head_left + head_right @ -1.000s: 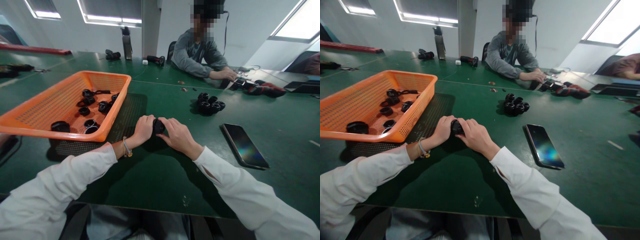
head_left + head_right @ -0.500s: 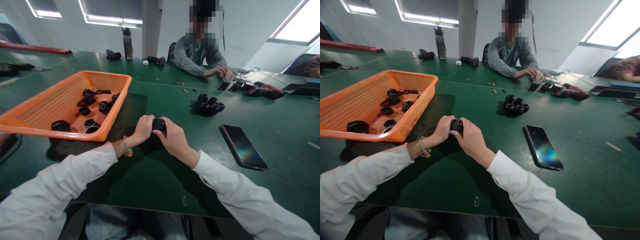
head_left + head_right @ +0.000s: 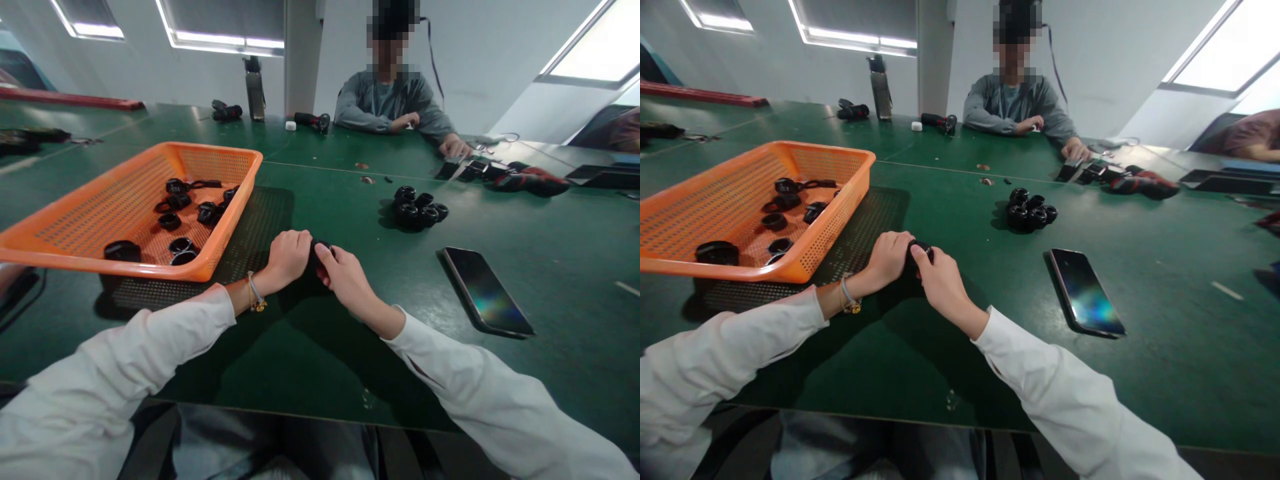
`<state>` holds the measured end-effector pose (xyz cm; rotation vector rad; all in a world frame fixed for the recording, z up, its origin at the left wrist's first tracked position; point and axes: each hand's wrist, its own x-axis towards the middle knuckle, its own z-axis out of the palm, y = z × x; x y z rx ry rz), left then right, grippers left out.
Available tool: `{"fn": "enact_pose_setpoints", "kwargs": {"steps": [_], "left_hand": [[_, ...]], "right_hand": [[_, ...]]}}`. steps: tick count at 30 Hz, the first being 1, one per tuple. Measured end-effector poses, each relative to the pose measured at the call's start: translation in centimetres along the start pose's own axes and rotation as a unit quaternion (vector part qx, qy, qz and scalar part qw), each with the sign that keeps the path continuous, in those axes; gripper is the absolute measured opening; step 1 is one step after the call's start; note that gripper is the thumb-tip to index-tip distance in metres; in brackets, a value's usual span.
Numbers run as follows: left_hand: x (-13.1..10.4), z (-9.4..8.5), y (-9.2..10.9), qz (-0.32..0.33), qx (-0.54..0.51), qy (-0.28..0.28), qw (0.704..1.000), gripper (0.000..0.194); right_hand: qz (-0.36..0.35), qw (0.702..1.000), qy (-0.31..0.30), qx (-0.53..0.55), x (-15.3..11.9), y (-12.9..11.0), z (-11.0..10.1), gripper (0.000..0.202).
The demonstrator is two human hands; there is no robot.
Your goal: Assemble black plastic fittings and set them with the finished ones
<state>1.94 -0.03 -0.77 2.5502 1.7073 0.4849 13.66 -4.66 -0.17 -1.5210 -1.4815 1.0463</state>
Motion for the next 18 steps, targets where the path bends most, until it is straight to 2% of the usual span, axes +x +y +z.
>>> {"fn": "enact_pose_setpoints", "kwargs": {"steps": [2,5,7,9,11,14,16,18], "left_hand": [[0.1,-0.2,0.1,-0.007,-0.007,0.001,1.000,0.035],[0.2,-0.5,0.1,-0.023,-0.056,0.020,0.998,0.040],[0.3,-0.5,0.2,-0.036,-0.115,0.038,0.992,0.042],[0.4,-0.4,0.2,-0.046,-0.175,0.047,0.982,0.041],[0.5,-0.2,0.1,-0.054,-0.211,0.047,0.975,0.039],[0.7,-0.1,0.0,-0.055,-0.203,0.019,0.977,0.038],[0.8,-0.1,0.0,-0.052,-0.171,-0.007,0.984,0.039],[0.8,-0.1,0.0,-0.052,-0.133,-0.025,0.989,0.040]], "right_hand": [[0.004,1.000,-0.006,0.025,0.1,0.2,0.1,0.034],[-0.042,0.999,0.008,0.020,0.2,0.5,-0.1,0.026],[-0.088,0.996,0.003,-0.009,0.5,0.6,-0.5,0.022],[-0.129,0.988,-0.004,-0.083,0.8,0.7,-1.1,0.022],[-0.185,0.972,-0.010,-0.143,1.3,1.0,-1.6,0.028],[-0.296,0.934,-0.012,-0.201,1.7,1.5,-2.3,0.036],[-0.334,0.913,-0.019,-0.234,1.8,1.7,-2.6,0.038],[-0.343,0.899,-0.022,-0.271,1.8,1.7,-2.7,0.040]]}}
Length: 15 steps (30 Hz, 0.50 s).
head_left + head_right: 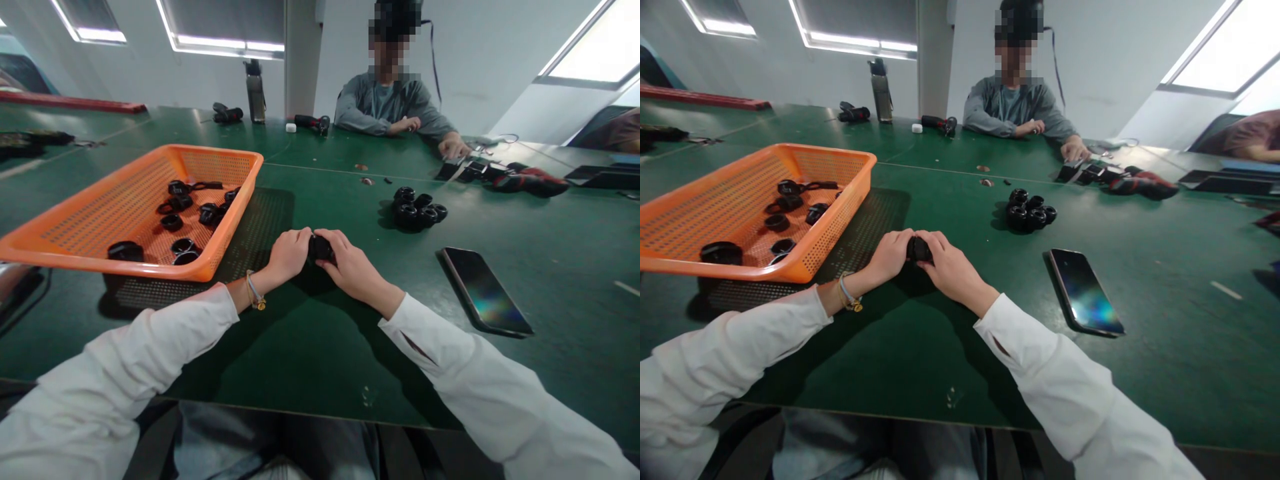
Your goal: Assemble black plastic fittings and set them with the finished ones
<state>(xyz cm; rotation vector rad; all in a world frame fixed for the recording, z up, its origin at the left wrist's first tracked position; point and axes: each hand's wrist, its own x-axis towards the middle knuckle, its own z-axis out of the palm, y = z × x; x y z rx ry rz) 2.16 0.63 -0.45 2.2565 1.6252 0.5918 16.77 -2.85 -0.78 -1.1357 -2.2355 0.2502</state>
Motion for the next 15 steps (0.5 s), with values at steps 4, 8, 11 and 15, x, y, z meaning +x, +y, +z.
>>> {"fn": "enact_pose_setpoints", "kwargs": {"steps": [4,8,11,15], "left_hand": [[-0.2,0.1,0.0,-0.002,0.063,0.008,0.998,0.039],[-0.6,0.3,0.0,0.041,0.123,0.001,0.992,0.031],[-0.8,0.4,0.5,0.042,0.127,0.002,0.991,0.032],[-0.6,0.4,1.4,-0.010,0.059,0.029,0.998,0.045]], "right_hand": [[0.024,0.997,-0.017,-0.070,0.2,-0.3,0.1,0.039],[0.062,0.992,0.002,-0.108,0.4,-0.4,0.7,0.036],[0.085,0.989,0.042,-0.112,0.4,-0.4,1.3,0.038],[0.141,0.979,0.118,-0.090,0.7,-0.7,1.9,0.040]]}}
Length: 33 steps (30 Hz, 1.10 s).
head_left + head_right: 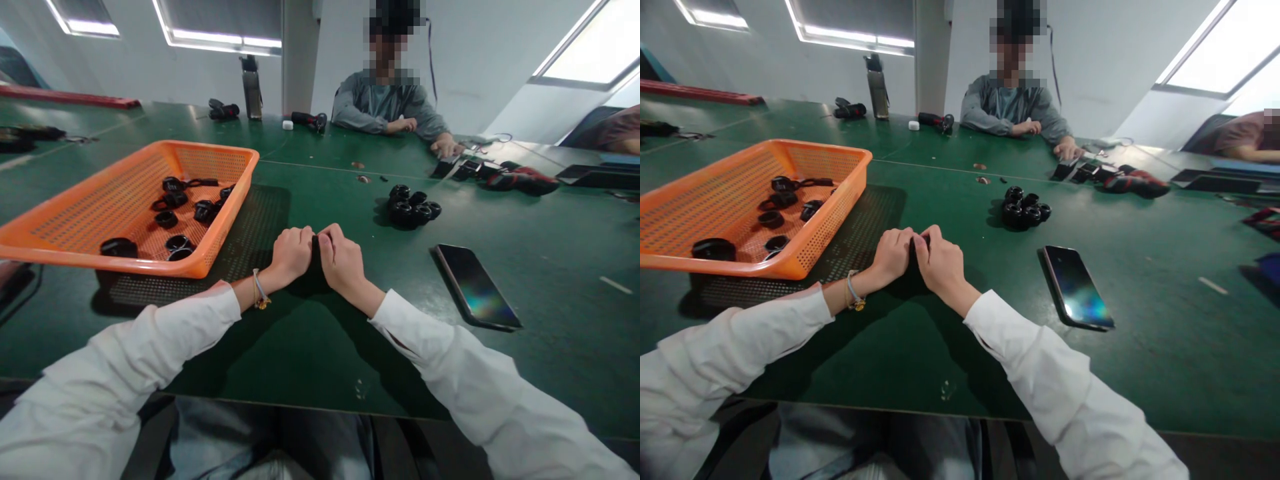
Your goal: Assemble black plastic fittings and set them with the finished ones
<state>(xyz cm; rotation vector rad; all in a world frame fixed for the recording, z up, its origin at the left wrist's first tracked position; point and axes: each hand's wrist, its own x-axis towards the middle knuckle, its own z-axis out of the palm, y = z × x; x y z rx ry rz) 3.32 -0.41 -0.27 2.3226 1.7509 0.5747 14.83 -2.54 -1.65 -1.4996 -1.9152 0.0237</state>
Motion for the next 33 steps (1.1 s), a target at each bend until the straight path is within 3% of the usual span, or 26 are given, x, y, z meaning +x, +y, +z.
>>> {"fn": "enact_pose_setpoints", "kwargs": {"steps": [5,14,22,27,30,33], "left_hand": [[0.6,-0.2,0.5,-0.027,-0.003,0.006,1.000,0.050],[0.9,-0.3,0.0,0.006,0.063,0.003,0.998,0.046],[1.3,-0.6,-0.3,0.016,0.066,0.009,0.998,0.047],[1.2,0.0,-0.5,0.008,-0.043,0.050,0.998,0.043],[1.2,0.1,-0.6,0.006,-0.121,0.036,0.992,0.038],[1.2,0.2,-0.8,0.027,-0.093,-0.001,0.995,0.020]], "right_hand": [[0.082,0.996,0.040,0.011,0.6,-0.8,0.4,0.034],[0.206,0.977,-0.010,0.055,1.1,-1.6,0.5,0.028],[0.240,0.965,-0.010,0.102,1.7,-1.5,1.0,0.028],[0.135,0.990,0.023,0.038,1.6,-0.8,0.9,0.031],[0.002,0.999,0.033,-0.023,1.7,0.4,0.2,0.031],[-0.141,0.989,0.027,-0.037,1.8,1.5,-0.3,0.032]]}}
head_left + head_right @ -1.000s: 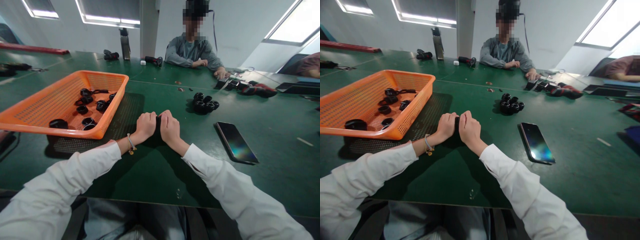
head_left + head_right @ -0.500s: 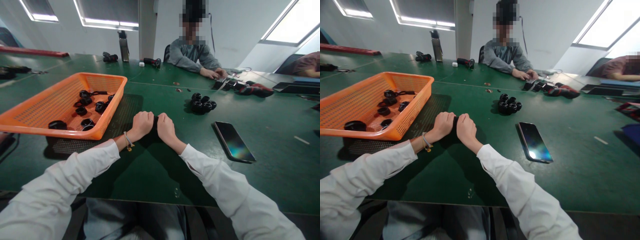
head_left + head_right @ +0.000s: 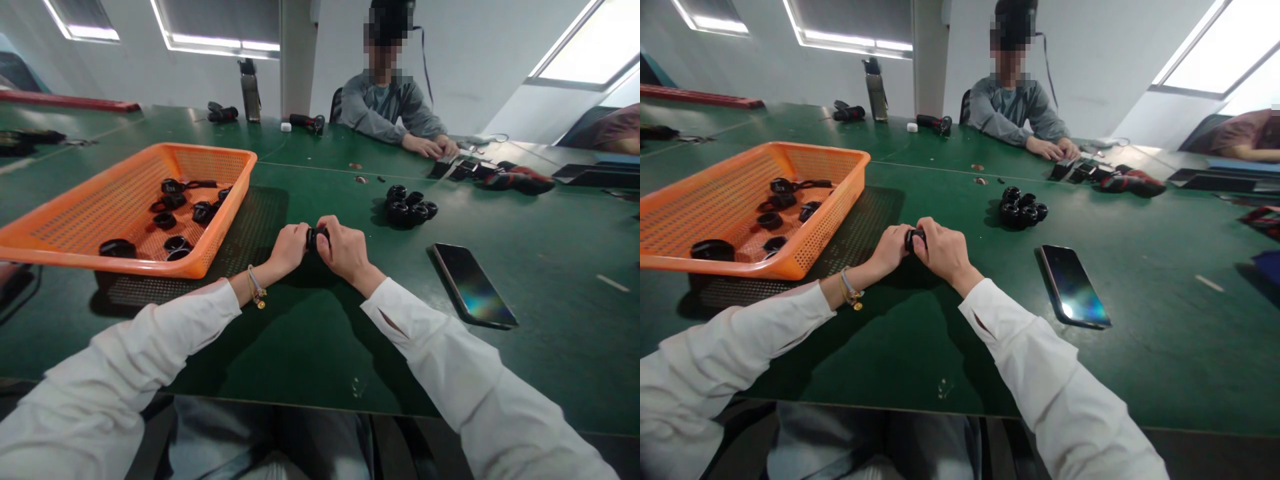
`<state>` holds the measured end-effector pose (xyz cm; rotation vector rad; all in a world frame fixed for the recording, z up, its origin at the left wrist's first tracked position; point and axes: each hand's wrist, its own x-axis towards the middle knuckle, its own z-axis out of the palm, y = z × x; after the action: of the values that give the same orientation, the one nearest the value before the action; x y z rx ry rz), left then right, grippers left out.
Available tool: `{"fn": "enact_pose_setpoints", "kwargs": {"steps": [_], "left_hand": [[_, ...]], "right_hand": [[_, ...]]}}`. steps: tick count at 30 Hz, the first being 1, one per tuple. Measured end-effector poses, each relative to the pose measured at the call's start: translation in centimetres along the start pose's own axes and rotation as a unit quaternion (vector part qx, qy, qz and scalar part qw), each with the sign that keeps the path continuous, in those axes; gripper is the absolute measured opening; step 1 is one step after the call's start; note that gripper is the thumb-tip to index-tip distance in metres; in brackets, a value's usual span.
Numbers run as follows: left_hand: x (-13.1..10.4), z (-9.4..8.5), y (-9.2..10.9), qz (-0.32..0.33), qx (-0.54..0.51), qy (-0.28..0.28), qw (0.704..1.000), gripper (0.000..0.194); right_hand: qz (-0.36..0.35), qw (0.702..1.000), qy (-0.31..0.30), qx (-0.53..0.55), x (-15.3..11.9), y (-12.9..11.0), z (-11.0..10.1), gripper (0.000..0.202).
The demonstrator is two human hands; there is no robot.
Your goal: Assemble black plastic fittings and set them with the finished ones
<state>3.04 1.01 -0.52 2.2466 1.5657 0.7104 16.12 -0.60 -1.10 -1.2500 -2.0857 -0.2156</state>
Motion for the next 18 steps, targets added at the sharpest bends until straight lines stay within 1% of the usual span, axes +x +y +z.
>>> {"fn": "enact_pose_setpoints", "kwargs": {"steps": [2,4,6,8,12,16,18], "left_hand": [[0.0,0.1,-0.1,0.016,0.034,-0.005,0.999,0.017],[0.0,0.3,0.0,0.015,0.053,0.006,0.998,0.020],[-0.1,0.5,0.2,-0.002,0.065,0.016,0.998,0.026],[-0.3,0.5,0.4,-0.010,0.088,0.021,0.996,0.028],[-0.4,0.5,0.4,0.004,0.118,0.013,0.993,0.027],[-0.2,0.2,0.3,-0.015,0.078,0.025,0.997,0.041],[-0.1,0.0,0.3,-0.003,0.084,0.020,0.996,0.045]], "right_hand": [[-0.042,0.999,0.010,0.001,-0.1,0.4,0.0,0.032],[-0.034,0.999,0.016,0.000,-0.2,0.3,0.0,0.033],[0.010,1.000,0.012,-0.006,-0.3,-0.2,0.1,0.033],[0.072,0.997,-0.001,-0.011,-0.3,-1.0,0.0,0.032],[0.178,0.984,-0.023,-0.006,-0.2,-2.5,-0.1,0.031],[0.258,0.966,-0.001,0.017,-0.1,-3.2,0.3,0.031],[0.300,0.953,0.002,0.046,0.0,-3.1,0.7,0.032]]}}
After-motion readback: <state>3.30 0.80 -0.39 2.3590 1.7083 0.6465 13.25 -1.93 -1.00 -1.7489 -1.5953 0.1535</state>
